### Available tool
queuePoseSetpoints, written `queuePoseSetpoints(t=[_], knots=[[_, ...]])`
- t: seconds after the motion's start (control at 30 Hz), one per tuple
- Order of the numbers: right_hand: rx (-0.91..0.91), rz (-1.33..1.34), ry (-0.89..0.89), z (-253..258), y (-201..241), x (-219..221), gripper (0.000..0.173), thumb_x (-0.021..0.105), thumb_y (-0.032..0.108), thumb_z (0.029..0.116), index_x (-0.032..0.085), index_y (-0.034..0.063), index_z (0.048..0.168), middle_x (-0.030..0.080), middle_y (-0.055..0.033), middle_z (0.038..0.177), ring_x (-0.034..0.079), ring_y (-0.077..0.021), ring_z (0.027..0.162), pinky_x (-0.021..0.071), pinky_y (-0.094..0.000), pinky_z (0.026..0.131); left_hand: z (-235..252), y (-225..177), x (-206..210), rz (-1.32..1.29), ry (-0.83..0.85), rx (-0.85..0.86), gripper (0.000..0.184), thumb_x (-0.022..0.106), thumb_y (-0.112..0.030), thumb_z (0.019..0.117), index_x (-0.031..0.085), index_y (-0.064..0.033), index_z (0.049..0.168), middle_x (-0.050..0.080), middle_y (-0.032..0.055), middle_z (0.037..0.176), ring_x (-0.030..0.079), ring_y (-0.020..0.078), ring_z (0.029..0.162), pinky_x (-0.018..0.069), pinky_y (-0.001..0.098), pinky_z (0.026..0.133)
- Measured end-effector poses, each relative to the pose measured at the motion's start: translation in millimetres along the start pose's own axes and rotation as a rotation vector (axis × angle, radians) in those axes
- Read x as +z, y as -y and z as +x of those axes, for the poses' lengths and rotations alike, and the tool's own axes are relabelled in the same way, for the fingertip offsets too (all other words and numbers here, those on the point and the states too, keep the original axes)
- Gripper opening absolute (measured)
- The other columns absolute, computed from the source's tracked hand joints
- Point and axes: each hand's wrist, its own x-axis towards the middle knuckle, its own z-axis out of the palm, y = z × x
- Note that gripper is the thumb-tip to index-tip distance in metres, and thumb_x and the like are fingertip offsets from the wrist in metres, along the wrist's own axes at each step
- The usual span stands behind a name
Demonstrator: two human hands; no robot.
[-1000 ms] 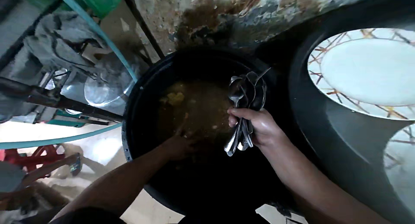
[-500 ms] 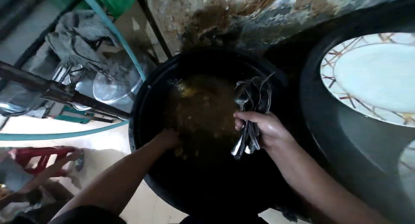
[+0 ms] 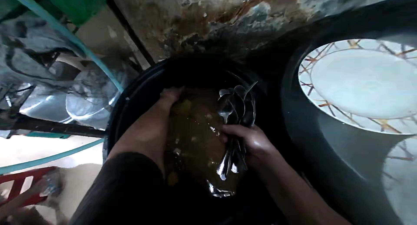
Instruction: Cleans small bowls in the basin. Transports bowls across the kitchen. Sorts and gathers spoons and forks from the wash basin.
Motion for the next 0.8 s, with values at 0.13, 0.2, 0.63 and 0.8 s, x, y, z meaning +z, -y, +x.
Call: queuePoseSetpoints(t=[0.13,0.2,0.63,0.8], knots=[[0.015,0.039,0.069,0,0,-1,0.004,0.064,0.002,0.0931,0.065,0.0032,0.097,0.064,-0.0068,0.068,0.061,-0.0109,0.054,0.0537,-0.024,0.051,-23,-61,17,0.002,-0.014,0.212,0.049,0.059,-0.043,0.1028,0.058,-0.021,0.146,0.038,0.0179,0.161,0.033,0.0483,0.147,0.0332,0.069,0.113],[-0.02,0.036,0.098,3,-3,-3,0.005,0.064,0.001,0.0929,0.065,0.0031,0.098,0.065,-0.0074,0.069,0.061,-0.0117,0.055,0.0546,-0.0248,0.051,-64,-84,24,-0.064,-0.051,0.309,0.051,0.07,-0.023,0.0969,0.057,-0.0051,0.143,0.043,0.0247,0.156,0.046,0.0471,0.139,0.0419,0.0622,0.108],[-0.054,0.077,0.049,5,-10,0,0.006,0.063,-0.003,0.0923,0.065,0.0022,0.094,0.064,-0.0083,0.064,0.06,-0.0118,0.051,0.0548,-0.0245,0.051,-92,23,68,0.292,0.086,0.354,0.053,0.065,-0.045,0.099,0.053,-0.032,0.149,0.038,0.0086,0.162,0.032,0.0393,0.15,0.0235,0.0733,0.115],[-0.04,0.101,0.028,5,-9,4,0.008,0.061,-0.006,0.0919,0.063,0.0018,0.092,0.063,-0.0092,0.063,0.06,-0.0128,0.05,0.0544,-0.025,0.05,-129,38,69,0.431,0.195,0.362,0.033,0.062,-0.014,0.1004,0.066,-0.0156,0.133,0.054,0.0128,0.146,0.043,0.0377,0.142,0.0337,0.0627,0.115]])
